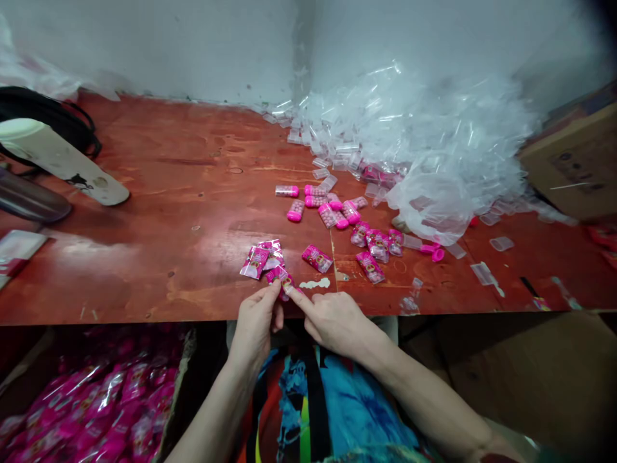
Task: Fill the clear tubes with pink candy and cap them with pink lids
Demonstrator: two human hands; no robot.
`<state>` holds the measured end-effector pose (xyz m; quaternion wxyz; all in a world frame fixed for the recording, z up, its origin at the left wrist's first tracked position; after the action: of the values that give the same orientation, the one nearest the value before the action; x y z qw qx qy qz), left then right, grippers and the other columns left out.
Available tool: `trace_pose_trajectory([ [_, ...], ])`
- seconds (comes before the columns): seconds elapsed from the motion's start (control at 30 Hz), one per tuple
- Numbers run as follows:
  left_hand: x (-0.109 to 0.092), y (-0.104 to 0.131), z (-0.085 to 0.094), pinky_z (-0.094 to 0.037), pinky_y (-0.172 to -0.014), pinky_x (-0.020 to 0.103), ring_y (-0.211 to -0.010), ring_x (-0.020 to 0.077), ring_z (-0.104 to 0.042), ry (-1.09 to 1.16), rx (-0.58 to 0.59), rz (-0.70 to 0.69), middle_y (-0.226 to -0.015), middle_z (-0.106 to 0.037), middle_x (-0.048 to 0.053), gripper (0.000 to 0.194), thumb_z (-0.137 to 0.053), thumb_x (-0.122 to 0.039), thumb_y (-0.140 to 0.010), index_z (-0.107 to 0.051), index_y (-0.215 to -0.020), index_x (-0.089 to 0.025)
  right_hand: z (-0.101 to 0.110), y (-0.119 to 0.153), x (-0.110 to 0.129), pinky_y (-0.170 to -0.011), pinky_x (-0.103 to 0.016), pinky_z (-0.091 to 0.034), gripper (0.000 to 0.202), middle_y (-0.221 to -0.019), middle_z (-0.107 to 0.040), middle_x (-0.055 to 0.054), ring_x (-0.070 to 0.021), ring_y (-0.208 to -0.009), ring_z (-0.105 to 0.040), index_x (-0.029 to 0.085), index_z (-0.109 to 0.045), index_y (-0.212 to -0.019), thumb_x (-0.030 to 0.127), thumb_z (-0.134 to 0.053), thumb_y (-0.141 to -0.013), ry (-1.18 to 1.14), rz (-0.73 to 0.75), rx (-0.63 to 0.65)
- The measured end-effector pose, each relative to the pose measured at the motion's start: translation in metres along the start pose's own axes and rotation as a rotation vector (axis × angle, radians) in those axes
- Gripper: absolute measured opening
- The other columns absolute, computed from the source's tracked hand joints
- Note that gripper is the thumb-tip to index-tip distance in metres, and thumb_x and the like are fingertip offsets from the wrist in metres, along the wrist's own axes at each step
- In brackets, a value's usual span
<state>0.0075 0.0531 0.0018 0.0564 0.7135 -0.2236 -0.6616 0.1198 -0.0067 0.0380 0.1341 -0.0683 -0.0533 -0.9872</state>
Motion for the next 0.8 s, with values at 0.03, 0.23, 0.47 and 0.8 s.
trace_pose_trajectory([
  [0.03,0.001,0.0,0.001,-0.021,-0.039,0.021,-0.035,0.0073,-0.032,-0.004,-0.001,0.006,-0.035,-0.043,-0.004,0.041,-0.062,-0.049,-0.083,-0.054,-0.059,-0.017,-0.001,-0.001,0.001,-0.061,-0.031,-0.048,0.065,-0.084,-0.067,-0.009,-0.0238,-0.069,-0.065,0.019,-0.015,-0.153,0.02,-0.041,-0.093,0.008,-0.009,0.01],
  [0.23,0.002,-0.002,0.003,-0.021,-0.039,0.021,-0.035,0.0075,-0.034,-0.005,-0.015,0.026,-0.036,-0.043,-0.003,0.042,-0.064,-0.048,-0.081,-0.053,-0.055,-0.017,-0.001,-0.003,0.006,-0.061,-0.028,-0.049,0.052,-0.084,-0.067,-0.009,-0.0221,-0.069,-0.066,0.015,-0.03,-0.144,0.018,-0.043,-0.094,0.02,-0.058,0.031],
  [0.47,-0.001,-0.006,0.007,-0.022,-0.039,0.021,-0.036,0.0073,-0.034,0.028,-0.08,-0.008,-0.036,-0.043,-0.003,0.042,-0.064,-0.047,-0.08,-0.052,-0.053,-0.017,-0.002,0.011,0.01,-0.058,-0.028,-0.047,0.049,-0.081,-0.066,-0.01,-0.0226,-0.065,-0.065,0.013,-0.033,-0.141,0.017,-0.044,-0.094,0.057,-0.029,0.017],
  [0.8,-0.002,-0.006,-0.002,-0.02,-0.039,0.021,-0.035,0.0075,-0.031,-0.04,-0.04,-0.007,-0.034,-0.039,-0.003,0.05,-0.064,-0.054,-0.078,-0.047,-0.048,-0.018,0.003,0.005,0.011,-0.055,-0.029,-0.049,0.061,-0.084,-0.067,-0.009,-0.0227,-0.067,-0.065,0.017,-0.023,-0.15,0.016,-0.046,-0.093,0.072,0.022,-0.062],
])
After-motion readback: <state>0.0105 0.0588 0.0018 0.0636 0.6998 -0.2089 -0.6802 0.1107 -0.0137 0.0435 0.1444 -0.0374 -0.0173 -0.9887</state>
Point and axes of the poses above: each hand's wrist, its own y-axis away from the middle knuckle, its own z-axis out of the back of the hand, x = y × z, the point moved 7 cm from there along -y, towards the middle knuckle
